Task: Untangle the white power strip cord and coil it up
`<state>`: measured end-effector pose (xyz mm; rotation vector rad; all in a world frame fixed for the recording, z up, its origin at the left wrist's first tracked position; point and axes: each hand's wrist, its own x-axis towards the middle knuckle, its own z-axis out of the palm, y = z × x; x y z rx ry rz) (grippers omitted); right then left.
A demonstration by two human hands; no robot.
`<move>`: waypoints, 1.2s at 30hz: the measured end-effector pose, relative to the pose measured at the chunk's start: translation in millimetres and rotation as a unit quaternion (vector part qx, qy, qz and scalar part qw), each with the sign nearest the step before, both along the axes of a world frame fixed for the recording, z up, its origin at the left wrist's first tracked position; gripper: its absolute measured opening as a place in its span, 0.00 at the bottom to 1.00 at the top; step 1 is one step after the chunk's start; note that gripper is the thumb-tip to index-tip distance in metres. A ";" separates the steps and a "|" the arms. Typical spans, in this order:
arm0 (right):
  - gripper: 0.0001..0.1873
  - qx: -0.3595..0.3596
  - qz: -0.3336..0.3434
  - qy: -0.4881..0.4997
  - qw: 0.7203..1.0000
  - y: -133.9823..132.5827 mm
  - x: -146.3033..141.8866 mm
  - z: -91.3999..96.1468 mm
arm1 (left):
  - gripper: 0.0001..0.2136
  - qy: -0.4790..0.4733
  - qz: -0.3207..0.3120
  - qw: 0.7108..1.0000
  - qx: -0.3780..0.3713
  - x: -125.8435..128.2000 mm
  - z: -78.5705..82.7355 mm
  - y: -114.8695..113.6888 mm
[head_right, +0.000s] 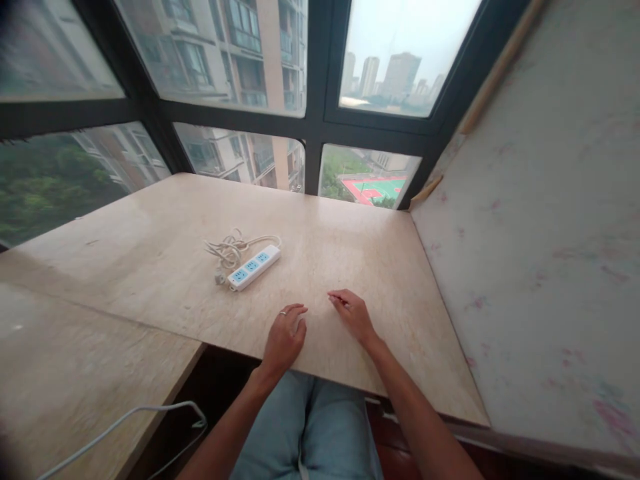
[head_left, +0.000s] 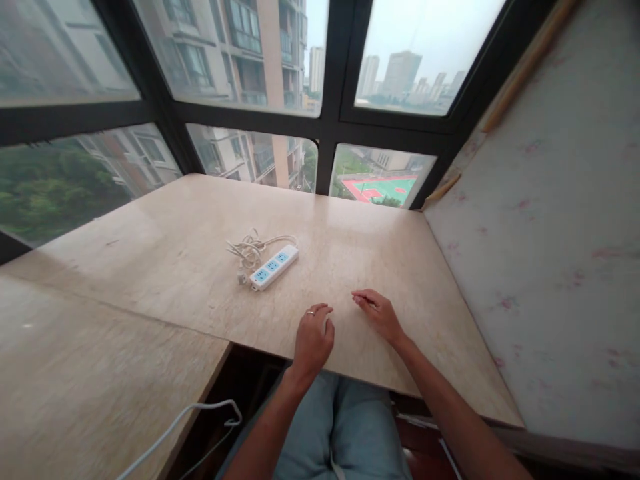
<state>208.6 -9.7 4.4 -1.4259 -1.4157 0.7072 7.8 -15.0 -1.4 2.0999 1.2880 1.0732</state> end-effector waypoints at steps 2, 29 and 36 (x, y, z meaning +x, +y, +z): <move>0.16 -0.009 -0.070 0.029 0.997 -19.0 34.0 -5.5 | 0.13 -0.009 -0.029 1.000 0.005 20.0 -0.9 -0.3; 0.19 0.017 -0.273 0.148 0.950 -64.3 83.9 -27.5 | 0.10 -0.087 -0.150 0.982 -0.068 66.7 -18.5 3.4; 0.18 0.022 -0.277 0.145 0.950 -63.2 83.0 -28.4 | 0.10 -0.098 -0.139 0.981 -0.092 68.2 -19.0 4.4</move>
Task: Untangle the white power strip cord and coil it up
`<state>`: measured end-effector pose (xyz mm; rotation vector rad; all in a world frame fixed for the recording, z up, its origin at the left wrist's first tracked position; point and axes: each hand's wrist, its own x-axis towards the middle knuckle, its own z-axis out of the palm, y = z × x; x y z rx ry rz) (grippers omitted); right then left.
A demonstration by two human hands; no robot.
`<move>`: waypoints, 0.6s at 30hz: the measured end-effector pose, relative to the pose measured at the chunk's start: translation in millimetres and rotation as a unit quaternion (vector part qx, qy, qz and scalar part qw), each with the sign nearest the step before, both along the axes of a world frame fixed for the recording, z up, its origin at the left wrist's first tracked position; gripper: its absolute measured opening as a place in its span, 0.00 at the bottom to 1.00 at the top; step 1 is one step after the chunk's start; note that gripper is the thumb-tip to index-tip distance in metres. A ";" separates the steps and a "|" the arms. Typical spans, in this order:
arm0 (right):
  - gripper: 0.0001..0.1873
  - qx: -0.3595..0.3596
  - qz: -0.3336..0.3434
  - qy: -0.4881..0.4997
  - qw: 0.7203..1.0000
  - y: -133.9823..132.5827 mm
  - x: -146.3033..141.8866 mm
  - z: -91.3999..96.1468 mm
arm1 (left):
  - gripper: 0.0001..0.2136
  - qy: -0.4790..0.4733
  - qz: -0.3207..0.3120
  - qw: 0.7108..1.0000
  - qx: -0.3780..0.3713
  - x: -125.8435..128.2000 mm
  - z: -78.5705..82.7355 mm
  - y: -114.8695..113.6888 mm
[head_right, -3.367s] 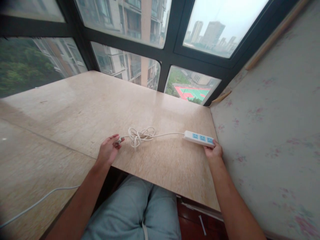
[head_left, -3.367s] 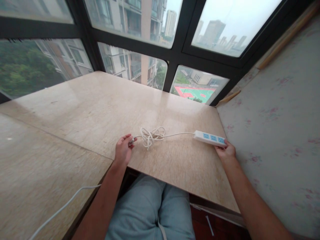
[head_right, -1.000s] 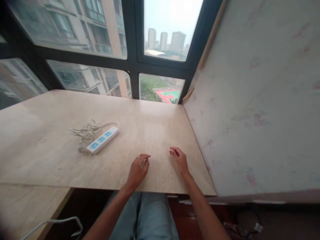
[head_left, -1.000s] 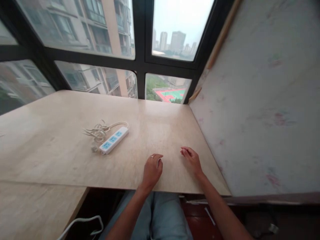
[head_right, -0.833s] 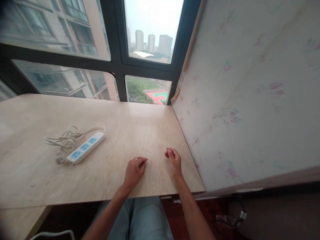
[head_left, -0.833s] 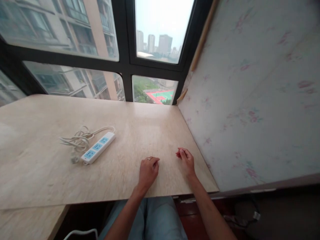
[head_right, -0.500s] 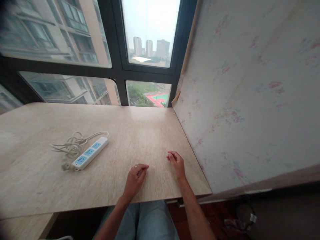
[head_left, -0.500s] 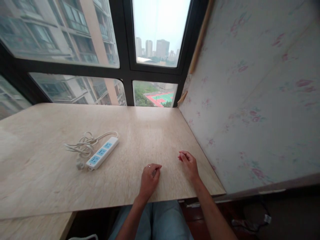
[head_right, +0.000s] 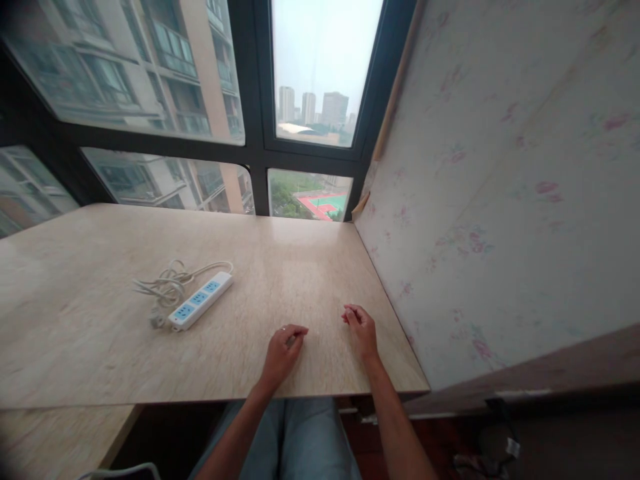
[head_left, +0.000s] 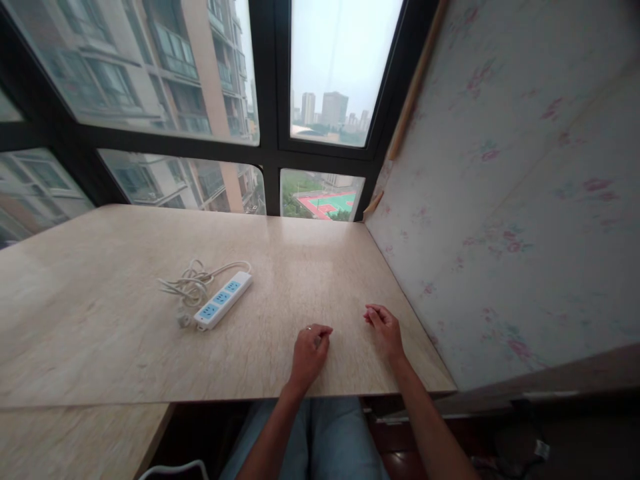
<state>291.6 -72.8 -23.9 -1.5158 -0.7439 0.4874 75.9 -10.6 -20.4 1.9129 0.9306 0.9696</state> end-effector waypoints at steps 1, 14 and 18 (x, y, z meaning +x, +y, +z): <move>0.18 0.002 0.001 -0.002 1.000 -0.2 -0.5 0.7 | 0.10 -0.003 0.002 1.000 -0.005 0.4 0.1 0.2; 0.20 0.011 -0.006 -0.002 1.000 0.3 -1.0 3.4 | 0.10 -0.066 0.035 0.996 -0.055 2.9 10.3 1.4; 0.19 0.011 -0.009 0.004 1.000 -0.4 -1.9 5.8 | 0.10 -0.073 0.058 0.994 -0.061 4.5 10.9 2.0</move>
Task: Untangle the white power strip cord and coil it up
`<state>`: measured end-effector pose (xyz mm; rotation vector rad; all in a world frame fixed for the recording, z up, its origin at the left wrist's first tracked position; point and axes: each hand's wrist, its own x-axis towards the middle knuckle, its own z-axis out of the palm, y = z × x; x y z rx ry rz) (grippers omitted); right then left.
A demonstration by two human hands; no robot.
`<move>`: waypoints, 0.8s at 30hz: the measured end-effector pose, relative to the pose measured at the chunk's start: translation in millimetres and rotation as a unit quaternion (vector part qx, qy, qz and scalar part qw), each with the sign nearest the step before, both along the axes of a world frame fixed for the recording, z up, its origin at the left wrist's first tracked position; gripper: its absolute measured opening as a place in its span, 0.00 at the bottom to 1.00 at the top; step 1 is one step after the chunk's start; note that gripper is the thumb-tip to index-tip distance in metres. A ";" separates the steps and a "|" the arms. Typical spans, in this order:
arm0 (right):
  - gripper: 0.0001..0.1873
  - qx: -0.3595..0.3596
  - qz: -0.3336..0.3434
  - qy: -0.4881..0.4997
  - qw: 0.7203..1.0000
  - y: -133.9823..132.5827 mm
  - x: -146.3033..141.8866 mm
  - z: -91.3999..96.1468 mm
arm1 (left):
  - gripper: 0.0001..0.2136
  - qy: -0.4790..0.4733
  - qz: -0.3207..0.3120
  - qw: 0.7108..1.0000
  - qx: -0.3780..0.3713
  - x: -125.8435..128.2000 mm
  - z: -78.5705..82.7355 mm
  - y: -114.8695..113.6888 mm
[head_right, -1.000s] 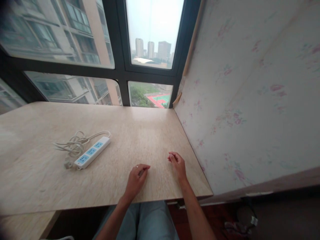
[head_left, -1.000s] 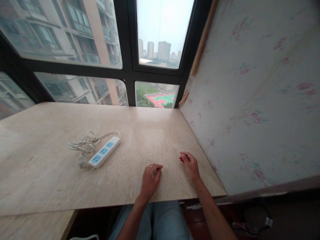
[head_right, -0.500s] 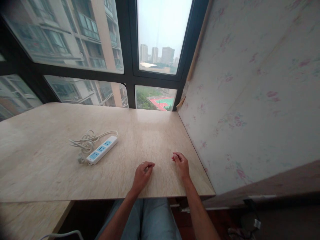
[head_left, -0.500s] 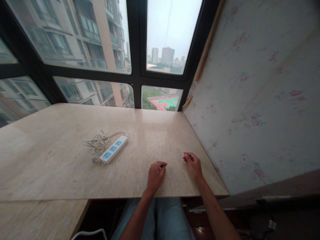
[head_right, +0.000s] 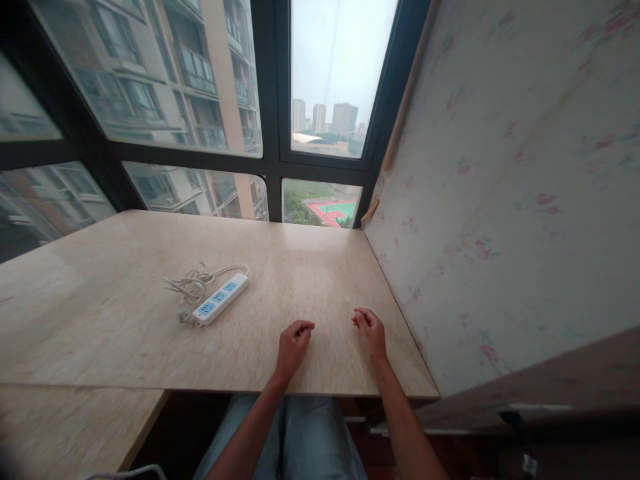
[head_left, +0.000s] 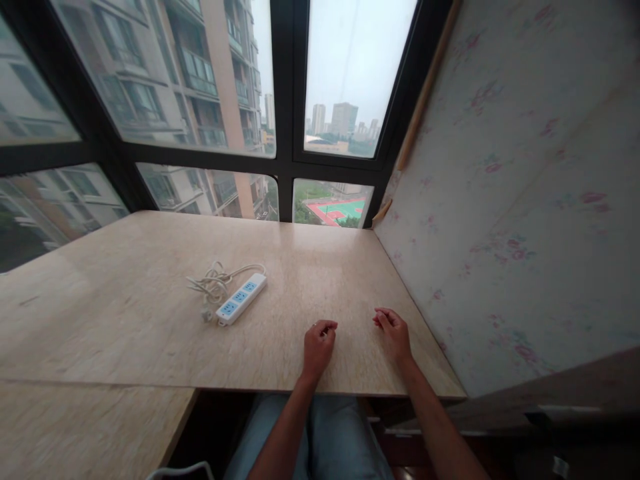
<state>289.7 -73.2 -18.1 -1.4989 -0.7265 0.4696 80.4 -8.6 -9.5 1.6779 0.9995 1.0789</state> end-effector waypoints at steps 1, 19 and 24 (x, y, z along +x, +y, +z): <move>0.19 0.002 0.000 0.003 1.000 -0.1 -0.2 0.5 | 0.10 0.002 0.004 1.000 -0.001 0.3 0.3 0.0; 0.21 0.013 -0.021 0.028 0.999 0.6 0.6 7.8 | 0.11 0.038 0.027 0.999 0.001 4.0 2.1 -2.3; 0.20 0.014 -0.017 0.038 0.999 1.0 2.1 7.3 | 0.10 0.061 0.026 0.998 0.004 5.5 3.7 -2.7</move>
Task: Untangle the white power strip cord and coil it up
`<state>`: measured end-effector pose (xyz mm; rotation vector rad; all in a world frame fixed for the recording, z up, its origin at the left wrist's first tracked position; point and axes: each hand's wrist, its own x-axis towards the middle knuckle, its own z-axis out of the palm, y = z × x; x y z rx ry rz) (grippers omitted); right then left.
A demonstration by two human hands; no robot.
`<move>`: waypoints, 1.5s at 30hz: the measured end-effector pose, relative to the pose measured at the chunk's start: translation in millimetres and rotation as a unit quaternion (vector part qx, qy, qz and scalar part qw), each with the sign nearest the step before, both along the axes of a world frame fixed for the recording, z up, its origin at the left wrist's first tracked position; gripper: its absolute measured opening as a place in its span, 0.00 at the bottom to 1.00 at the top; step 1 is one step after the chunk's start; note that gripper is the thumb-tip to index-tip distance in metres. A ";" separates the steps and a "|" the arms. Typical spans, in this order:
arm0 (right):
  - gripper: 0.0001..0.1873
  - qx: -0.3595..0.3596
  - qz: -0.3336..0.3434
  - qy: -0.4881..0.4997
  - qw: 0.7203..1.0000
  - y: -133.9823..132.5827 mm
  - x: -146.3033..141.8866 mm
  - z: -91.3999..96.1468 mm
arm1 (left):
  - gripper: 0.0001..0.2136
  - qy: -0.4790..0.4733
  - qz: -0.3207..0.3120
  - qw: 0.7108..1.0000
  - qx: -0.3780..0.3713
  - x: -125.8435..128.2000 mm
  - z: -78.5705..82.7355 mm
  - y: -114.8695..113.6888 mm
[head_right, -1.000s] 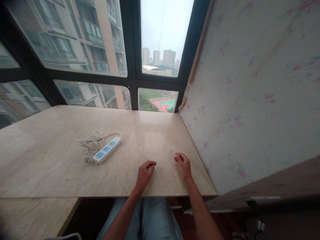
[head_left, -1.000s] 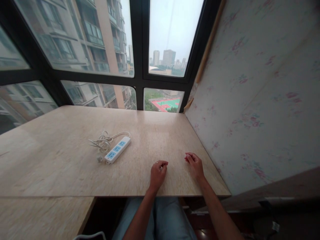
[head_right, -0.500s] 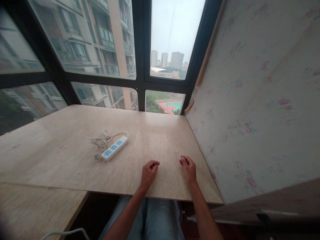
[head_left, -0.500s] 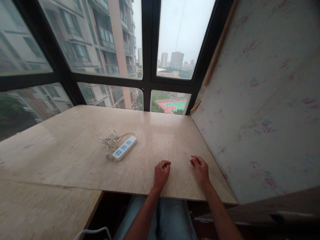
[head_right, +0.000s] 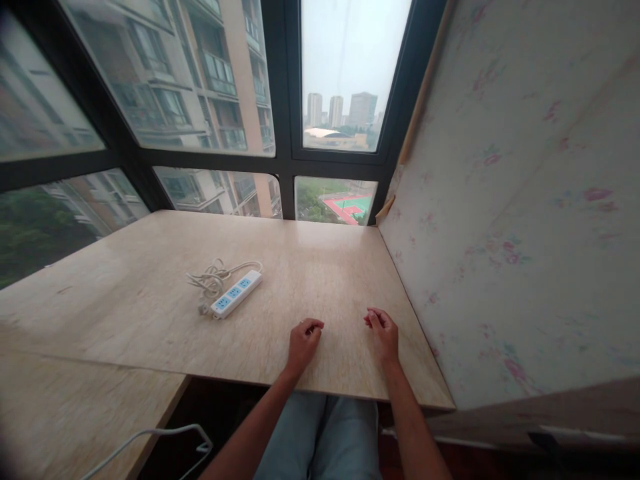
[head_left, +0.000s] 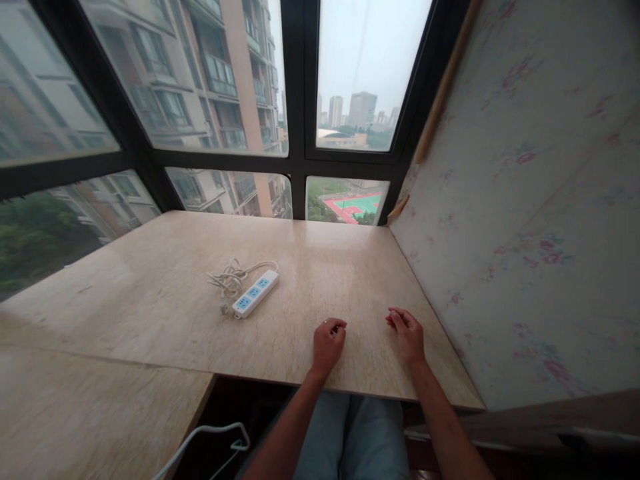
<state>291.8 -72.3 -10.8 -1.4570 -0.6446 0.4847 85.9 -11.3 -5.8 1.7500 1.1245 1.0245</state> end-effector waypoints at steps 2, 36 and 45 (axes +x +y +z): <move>0.21 0.000 -0.003 0.003 1.000 0.2 0.1 0.1 | 0.10 0.010 -0.003 1.000 0.002 0.2 1.3 0.0; 0.26 -0.079 0.032 -0.038 0.996 -9.8 3.7 -11.5 | 0.24 0.441 0.042 0.894 0.067 -154.7 52.5 182.7; 0.24 -0.071 0.031 -0.054 0.996 -7.4 1.3 -7.2 | 0.23 0.433 0.022 0.893 0.122 -134.1 69.2 161.0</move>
